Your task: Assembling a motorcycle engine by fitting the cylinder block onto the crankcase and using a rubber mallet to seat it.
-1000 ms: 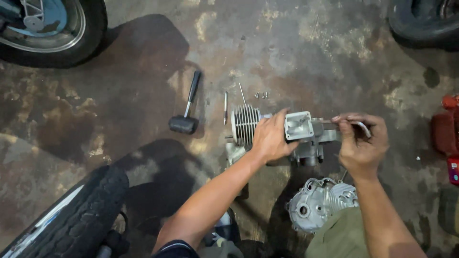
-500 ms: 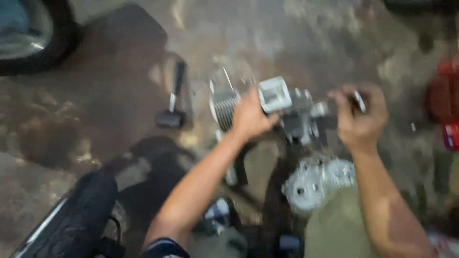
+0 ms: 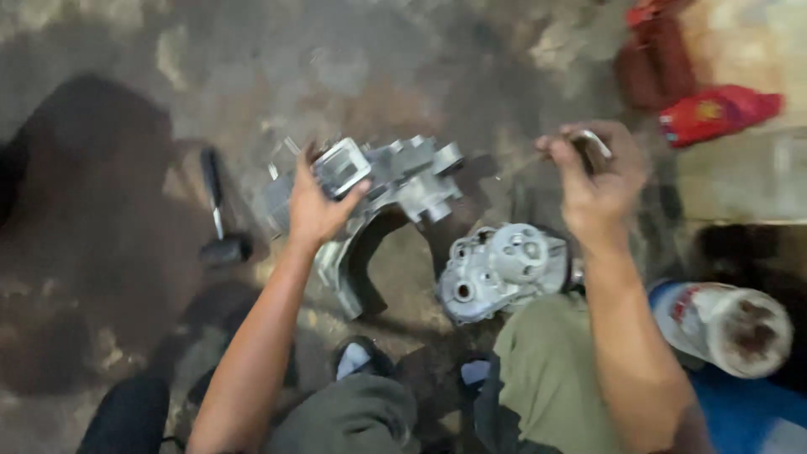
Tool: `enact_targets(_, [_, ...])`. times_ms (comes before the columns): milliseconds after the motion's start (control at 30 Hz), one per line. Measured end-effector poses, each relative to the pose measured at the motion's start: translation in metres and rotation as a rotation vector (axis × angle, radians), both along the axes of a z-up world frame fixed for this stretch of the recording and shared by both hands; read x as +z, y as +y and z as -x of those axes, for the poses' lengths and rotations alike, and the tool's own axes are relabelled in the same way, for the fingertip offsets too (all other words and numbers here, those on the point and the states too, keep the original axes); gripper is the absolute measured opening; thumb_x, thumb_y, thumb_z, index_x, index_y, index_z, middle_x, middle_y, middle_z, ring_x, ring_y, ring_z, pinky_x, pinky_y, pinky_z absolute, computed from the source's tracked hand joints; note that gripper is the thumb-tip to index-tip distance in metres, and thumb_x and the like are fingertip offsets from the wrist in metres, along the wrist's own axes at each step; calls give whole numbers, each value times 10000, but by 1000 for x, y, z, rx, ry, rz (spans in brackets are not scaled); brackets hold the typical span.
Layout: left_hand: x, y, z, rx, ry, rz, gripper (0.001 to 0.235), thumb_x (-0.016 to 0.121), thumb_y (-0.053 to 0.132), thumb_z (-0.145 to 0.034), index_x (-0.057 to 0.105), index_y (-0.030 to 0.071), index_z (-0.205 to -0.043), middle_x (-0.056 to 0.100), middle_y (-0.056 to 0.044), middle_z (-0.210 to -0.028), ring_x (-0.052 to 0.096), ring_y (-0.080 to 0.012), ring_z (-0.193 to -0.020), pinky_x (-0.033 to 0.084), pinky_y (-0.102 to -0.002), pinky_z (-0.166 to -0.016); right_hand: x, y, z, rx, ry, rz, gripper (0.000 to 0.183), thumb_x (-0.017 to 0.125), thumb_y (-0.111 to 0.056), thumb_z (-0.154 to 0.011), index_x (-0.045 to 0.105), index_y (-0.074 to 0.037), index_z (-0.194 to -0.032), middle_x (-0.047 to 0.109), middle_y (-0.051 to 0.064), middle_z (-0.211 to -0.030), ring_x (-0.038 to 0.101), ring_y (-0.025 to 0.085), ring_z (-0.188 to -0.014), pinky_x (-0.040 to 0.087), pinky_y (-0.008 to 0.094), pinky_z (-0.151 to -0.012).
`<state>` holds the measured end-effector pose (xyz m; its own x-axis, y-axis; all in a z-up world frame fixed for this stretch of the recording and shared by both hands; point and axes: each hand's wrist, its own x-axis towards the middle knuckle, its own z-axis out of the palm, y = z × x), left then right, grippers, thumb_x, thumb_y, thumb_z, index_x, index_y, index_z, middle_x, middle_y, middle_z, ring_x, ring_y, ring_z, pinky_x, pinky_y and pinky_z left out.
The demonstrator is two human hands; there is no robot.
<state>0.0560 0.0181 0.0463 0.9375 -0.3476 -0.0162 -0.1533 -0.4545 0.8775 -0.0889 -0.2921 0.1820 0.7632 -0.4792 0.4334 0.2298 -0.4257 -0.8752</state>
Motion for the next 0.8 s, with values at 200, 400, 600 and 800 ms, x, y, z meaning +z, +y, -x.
enact_targets(200, [68, -21, 38, 132, 69, -193, 1100, 884, 555, -783, 296, 43, -1559, 483, -308, -1443, 513, -505, -1324, 434, -604, -1115, 87, -87, 97, -321, 190, -153, 207, 746, -57, -1126, 540, -82, -1138, 618, 45, -987, 730, 189, -1009, 618, 330, -942])
enact_targets(400, [193, -92, 98, 109, 372, -405, 767, 633, 552, -977, 418, 47, -1512, 532, -233, -1439, 542, -399, -1341, 446, -548, -1105, 145, -121, 155, -464, 373, -168, 234, 794, -70, -1070, 583, 30, -1089, 549, 153, -883, 593, 212, -881, 522, 356, -813])
enact_targets(600, [316, -162, 165, -164, 716, -559, 746, 550, 619, -983, 549, 41, -1456, 620, -237, -1389, 570, -383, -1328, 450, -539, -1115, 233, -151, 235, -584, 320, -347, 119, 715, 29, -1043, 613, 4, -987, 652, 193, -945, 700, 310, -730, 571, 399, -622])
enact_targets(800, [451, -205, 251, -478, 701, -478, 504, 524, 567, -990, 678, 233, -1335, 765, -198, -1049, 683, -369, -1145, 532, -514, -963, 377, -130, 316, -762, 579, -304, 159, 737, -187, -1044, 686, -39, -1073, 664, 187, -943, 633, 265, -924, 531, 440, -843])
